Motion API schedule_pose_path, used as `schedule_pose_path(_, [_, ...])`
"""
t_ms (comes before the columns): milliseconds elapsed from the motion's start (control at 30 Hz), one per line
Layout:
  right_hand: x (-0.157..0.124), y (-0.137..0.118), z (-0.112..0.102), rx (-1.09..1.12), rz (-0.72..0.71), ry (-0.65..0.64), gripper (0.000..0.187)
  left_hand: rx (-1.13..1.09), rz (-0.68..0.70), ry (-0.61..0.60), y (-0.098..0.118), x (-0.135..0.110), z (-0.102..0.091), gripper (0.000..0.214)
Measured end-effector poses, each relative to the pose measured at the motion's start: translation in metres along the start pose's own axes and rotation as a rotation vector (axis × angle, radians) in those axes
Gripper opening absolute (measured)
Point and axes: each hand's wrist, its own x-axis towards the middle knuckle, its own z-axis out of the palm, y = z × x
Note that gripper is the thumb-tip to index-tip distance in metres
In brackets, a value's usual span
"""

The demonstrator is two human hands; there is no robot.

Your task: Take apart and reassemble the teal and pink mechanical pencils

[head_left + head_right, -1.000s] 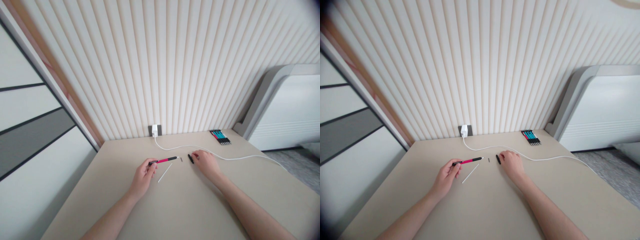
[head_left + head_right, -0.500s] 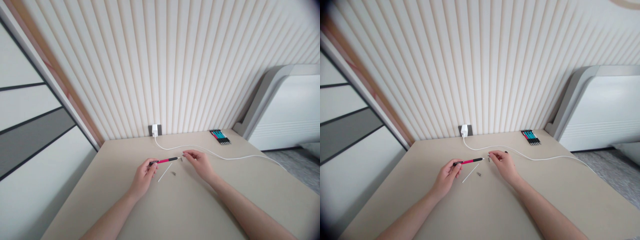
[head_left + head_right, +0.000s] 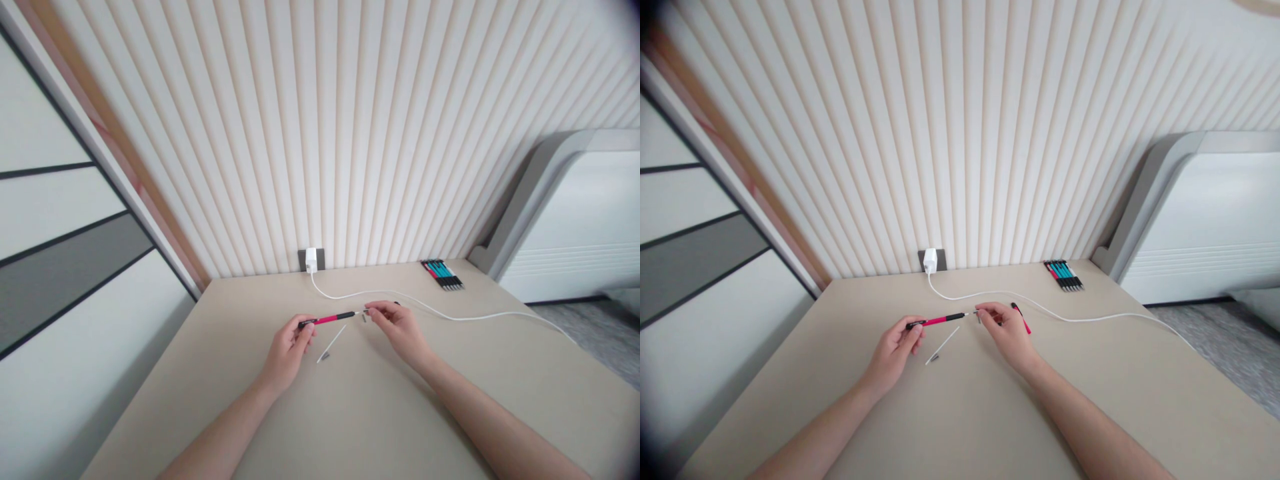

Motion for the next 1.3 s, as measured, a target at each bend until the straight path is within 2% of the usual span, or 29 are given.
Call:
schedule_pose_path(467, [-0.002, 0.006, 0.005, 0.066, 0.039, -0.099, 0.032, -0.023, 0.004, -0.037, -0.004, 0.000, 0.000, 0.032])
schedule_pose_path(733, [-0.005, 0.001, 0.007, 0.019, -0.023, -0.145, 0.028, -0.005, 0.000, -0.053, -0.004, -0.001, -0.001, 0.034])
schedule_pose_path(933, [-0.005, 0.001, 0.009, -0.022, -0.009, -0.147, 0.031, -0.001, 0.003, -0.068, 0.000, -0.002, -0.001, 0.034])
schedule_pose_path(1100, [-0.006, 0.002, 0.011, -0.105, 0.021, -0.164, 0.046, 0.002, 0.009, -0.065, 0.003, -0.002, 0.000, 0.033])
schedule_pose_path(1300, [-0.008, 0.001, 0.010, -0.021, -0.024, -0.145, 0.037, -0.020, -0.007, -0.031, 0.005, -0.002, 0.001, 0.034])
